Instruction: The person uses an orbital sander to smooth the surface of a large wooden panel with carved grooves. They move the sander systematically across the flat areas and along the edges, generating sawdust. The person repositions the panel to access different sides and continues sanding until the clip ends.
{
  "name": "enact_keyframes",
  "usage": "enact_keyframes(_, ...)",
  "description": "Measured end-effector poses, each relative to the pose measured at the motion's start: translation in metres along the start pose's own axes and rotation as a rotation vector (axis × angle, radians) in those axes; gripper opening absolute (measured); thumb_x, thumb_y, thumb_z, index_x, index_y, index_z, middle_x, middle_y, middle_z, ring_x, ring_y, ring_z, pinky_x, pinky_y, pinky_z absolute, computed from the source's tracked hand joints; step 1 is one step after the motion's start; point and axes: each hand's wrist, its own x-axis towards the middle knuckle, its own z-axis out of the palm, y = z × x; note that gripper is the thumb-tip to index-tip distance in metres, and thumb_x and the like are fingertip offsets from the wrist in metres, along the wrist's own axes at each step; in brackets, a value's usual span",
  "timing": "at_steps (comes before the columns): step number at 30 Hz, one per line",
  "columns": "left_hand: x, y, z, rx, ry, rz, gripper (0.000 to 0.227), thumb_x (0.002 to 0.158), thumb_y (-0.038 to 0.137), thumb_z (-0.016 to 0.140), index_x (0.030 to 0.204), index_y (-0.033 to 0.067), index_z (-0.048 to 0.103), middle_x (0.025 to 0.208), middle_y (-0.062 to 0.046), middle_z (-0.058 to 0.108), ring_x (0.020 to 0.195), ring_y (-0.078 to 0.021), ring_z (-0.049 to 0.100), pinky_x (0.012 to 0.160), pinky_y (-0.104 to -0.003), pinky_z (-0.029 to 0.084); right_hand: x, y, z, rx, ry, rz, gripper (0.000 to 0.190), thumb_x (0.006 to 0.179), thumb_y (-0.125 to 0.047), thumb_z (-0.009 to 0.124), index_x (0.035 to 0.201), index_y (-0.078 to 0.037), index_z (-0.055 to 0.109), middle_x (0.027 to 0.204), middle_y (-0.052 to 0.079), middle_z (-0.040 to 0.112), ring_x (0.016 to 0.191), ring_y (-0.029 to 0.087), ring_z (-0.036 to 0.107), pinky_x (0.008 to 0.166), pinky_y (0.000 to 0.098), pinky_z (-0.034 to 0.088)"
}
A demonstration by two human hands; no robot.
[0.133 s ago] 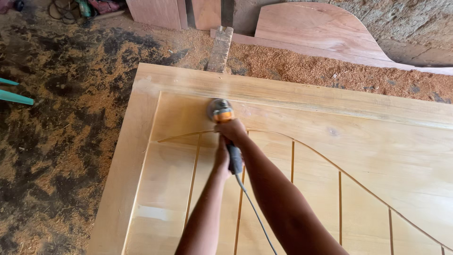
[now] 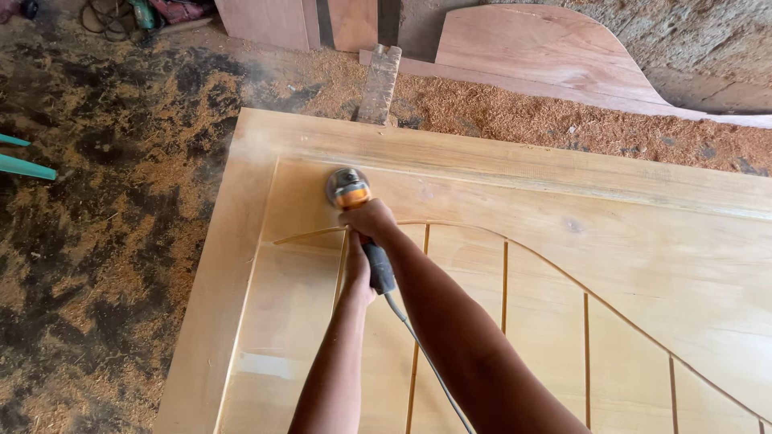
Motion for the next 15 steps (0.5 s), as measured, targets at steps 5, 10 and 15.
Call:
enact_keyframes(5, -0.032, 0.019, 0.006, 0.011, 0.018, -0.060, 0.073, 0.090, 0.080, 0.038, 0.123, 0.0172, 0.058, 0.092, -0.002, 0.068, 0.076, -0.0144, 0.068, 0.062, -0.035, 0.057, 0.000, 0.002, 0.011, 0.032, -0.073, 0.022, 0.025, 0.067, -0.025, 0.083, 0.073, -0.002, 0.074, 0.063, 0.005, 0.069, 0.051, 0.016, 0.063, 0.050, 0.0325, 0.053)
enact_keyframes(10, -0.031, -0.020, 0.040, 0.000, -0.095, -0.116, 0.077, 0.091, 0.083, 0.037, 0.105, 0.0108, 0.057, 0.073, -0.007, 0.062, 0.056, -0.0207, 0.063, 0.048, -0.037, 0.054, 0.006, 0.046, -0.036, 0.152, -0.017, 0.034, 0.023, 0.067, -0.020, 0.086, 0.077, -0.003, 0.074, 0.069, 0.005, 0.069, 0.055, 0.016, 0.062, 0.052, 0.0326, 0.051)
enact_keyframes(15, -0.032, -0.095, 0.102, 0.021, -0.176, -0.230, 0.076, 0.092, 0.082, 0.037, 0.097, 0.0083, 0.054, 0.062, -0.009, 0.058, 0.047, -0.0233, 0.060, 0.044, -0.038, 0.051, 0.004, 0.118, -0.118, 0.173, 0.084, 0.045, 0.024, 0.067, -0.016, 0.087, 0.085, -0.004, 0.075, 0.072, 0.003, 0.071, 0.059, 0.013, 0.064, 0.054, 0.0303, 0.053)
